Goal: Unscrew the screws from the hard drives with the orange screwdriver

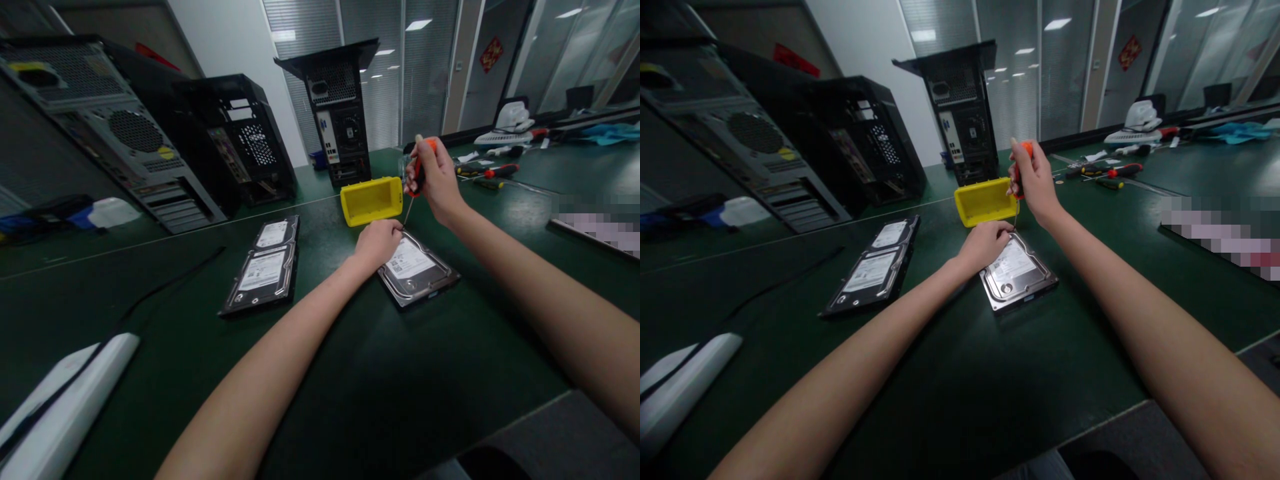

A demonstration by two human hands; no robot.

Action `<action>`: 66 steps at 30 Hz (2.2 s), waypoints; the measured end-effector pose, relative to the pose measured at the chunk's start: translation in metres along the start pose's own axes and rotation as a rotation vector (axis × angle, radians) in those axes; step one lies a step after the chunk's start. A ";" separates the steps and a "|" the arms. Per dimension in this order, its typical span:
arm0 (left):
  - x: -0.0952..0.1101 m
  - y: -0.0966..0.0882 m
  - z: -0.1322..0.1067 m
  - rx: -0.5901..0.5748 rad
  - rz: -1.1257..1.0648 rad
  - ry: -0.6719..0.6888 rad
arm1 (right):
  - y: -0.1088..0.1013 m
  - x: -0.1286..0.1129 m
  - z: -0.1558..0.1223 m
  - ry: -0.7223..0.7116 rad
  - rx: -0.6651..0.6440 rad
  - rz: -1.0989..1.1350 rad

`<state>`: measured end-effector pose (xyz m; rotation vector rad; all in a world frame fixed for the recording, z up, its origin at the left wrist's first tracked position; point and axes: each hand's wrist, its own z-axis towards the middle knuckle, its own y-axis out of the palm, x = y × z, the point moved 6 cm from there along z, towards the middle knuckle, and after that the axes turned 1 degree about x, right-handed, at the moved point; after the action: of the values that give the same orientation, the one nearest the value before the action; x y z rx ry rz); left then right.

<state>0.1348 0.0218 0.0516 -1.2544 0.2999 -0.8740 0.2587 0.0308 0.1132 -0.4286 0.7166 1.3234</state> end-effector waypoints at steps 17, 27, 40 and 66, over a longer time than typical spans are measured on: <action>0.001 0.000 -0.001 -0.024 -0.010 -0.014 | 0.002 0.009 0.000 -0.042 -0.063 -0.071; 0.001 0.000 -0.001 -0.003 -0.016 -0.001 | 0.002 0.012 -0.009 -0.097 -0.111 -0.135; 0.000 0.000 -0.001 -0.011 -0.015 -0.009 | -0.005 0.003 -0.008 -0.088 -0.086 -0.121; 0.001 0.001 0.000 -0.019 -0.011 -0.010 | 0.013 -0.017 -0.010 -0.172 -0.050 -0.294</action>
<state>0.1357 0.0211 0.0511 -1.2785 0.2939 -0.8754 0.2427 0.0147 0.1193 -0.4362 0.4586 1.0868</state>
